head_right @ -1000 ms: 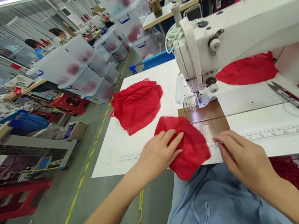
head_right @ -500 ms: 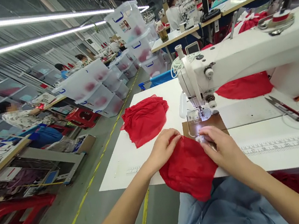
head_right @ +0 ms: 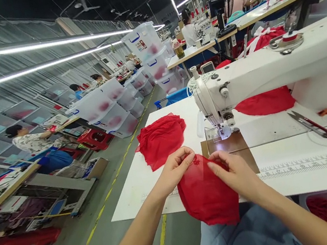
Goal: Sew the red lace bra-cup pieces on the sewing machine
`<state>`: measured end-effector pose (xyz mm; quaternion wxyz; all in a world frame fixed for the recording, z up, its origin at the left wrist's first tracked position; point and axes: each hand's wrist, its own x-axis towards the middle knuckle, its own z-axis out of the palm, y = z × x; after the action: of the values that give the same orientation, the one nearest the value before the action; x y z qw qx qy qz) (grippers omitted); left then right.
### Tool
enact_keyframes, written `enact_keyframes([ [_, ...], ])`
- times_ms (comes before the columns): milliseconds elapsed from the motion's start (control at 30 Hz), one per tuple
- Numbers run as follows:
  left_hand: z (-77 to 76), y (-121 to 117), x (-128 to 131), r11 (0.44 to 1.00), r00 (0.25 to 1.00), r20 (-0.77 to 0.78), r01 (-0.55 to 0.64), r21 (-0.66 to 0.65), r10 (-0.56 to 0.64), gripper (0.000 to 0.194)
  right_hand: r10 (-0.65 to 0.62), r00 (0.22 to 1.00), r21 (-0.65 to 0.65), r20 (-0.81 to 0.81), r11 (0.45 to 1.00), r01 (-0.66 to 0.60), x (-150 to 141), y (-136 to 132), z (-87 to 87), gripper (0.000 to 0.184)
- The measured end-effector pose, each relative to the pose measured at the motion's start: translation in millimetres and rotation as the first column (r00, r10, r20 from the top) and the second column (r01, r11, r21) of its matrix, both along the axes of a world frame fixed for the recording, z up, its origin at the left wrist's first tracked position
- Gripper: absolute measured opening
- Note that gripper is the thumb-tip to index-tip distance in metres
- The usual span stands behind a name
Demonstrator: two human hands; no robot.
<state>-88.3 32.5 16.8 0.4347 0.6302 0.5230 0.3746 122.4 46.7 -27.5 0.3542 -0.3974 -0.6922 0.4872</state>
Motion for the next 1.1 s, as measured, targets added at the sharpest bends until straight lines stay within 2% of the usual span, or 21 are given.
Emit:
enact_keyframes([
  [233,-2.2,10,1,1.000,0.995,-0.103,0.007,-0.010,-0.008,0.028,-0.102,0.994,-0.033,-0.042,0.994,0.101,4,-7,-15.1,0.028],
  [400,-2.1,12,6,0.998,0.994,-0.109,-0.010,0.058,0.016,0.025,-0.099,0.992,-0.044,-0.083,0.994,0.096,3,-7,-9.5,0.034],
  [533,2.2,8,8,0.999,0.997,-0.077,0.013,0.052,-0.009,0.024,-0.091,0.991,-0.026,-0.102,0.996,0.089,-2,-5,0.1,0.034],
  [667,2.2,5,7,0.998,0.998,-0.016,-0.057,0.040,0.058,0.026,-0.137,0.982,0.007,-0.132,0.990,0.139,-9,-4,6.7,0.031],
  [767,1.7,3,7,0.995,0.993,0.059,-0.098,-0.027,0.099,0.031,-0.166,0.976,0.013,-0.143,0.985,0.170,-11,-5,8.5,0.034],
  [900,3.9,0,11,0.989,0.992,0.088,-0.079,-0.125,0.091,0.033,-0.179,0.974,0.031,-0.142,0.982,0.185,-12,-6,9.1,0.036],
  [1100,2.6,-2,14,0.989,0.979,0.161,-0.109,-0.102,0.125,0.031,-0.169,0.975,0.041,-0.144,0.983,0.176,-14,-7,9.9,0.030],
])
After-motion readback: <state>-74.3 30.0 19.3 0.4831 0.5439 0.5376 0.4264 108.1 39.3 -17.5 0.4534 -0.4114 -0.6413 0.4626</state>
